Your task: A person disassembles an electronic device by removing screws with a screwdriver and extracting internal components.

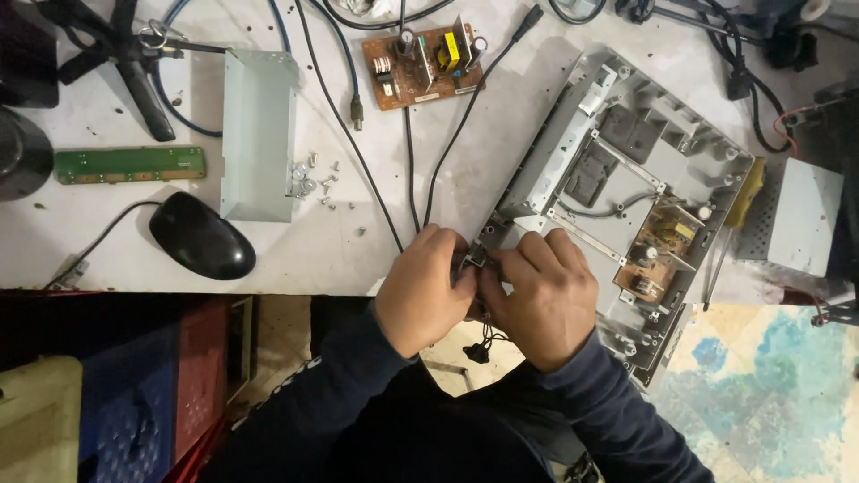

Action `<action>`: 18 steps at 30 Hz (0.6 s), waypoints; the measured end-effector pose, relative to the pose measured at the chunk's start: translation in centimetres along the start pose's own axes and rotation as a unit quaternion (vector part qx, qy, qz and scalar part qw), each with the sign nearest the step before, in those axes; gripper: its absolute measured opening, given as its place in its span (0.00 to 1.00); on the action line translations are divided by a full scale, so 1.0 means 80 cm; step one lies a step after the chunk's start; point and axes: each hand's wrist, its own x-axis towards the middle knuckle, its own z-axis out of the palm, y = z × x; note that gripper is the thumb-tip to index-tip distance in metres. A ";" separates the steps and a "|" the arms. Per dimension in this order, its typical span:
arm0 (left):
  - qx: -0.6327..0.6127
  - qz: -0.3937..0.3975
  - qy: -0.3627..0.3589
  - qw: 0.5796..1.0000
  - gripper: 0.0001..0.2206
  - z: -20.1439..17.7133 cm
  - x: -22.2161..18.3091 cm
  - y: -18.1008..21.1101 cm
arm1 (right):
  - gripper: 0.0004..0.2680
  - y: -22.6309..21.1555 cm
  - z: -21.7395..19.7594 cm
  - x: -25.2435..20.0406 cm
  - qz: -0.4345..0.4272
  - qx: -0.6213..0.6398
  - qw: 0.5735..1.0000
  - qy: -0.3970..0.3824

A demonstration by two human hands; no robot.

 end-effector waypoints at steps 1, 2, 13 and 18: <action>0.000 0.000 0.002 1.000 0.10 0.004 -0.001 0.000 | 0.03 0.000 0.000 0.000 -0.002 0.001 1.000 0.001; -0.008 0.014 0.038 0.999 0.10 0.008 -0.002 0.000 | 0.04 0.000 0.000 -0.001 -0.003 -0.001 1.000 0.004; -0.088 0.049 0.198 0.975 0.10 0.033 -0.017 0.000 | 0.04 -0.006 -0.007 0.011 -0.026 -0.008 0.999 -0.028; -0.155 0.027 0.154 0.975 0.09 0.006 -0.019 0.014 | 0.04 -0.023 -0.022 0.024 -0.038 -0.061 0.992 -0.102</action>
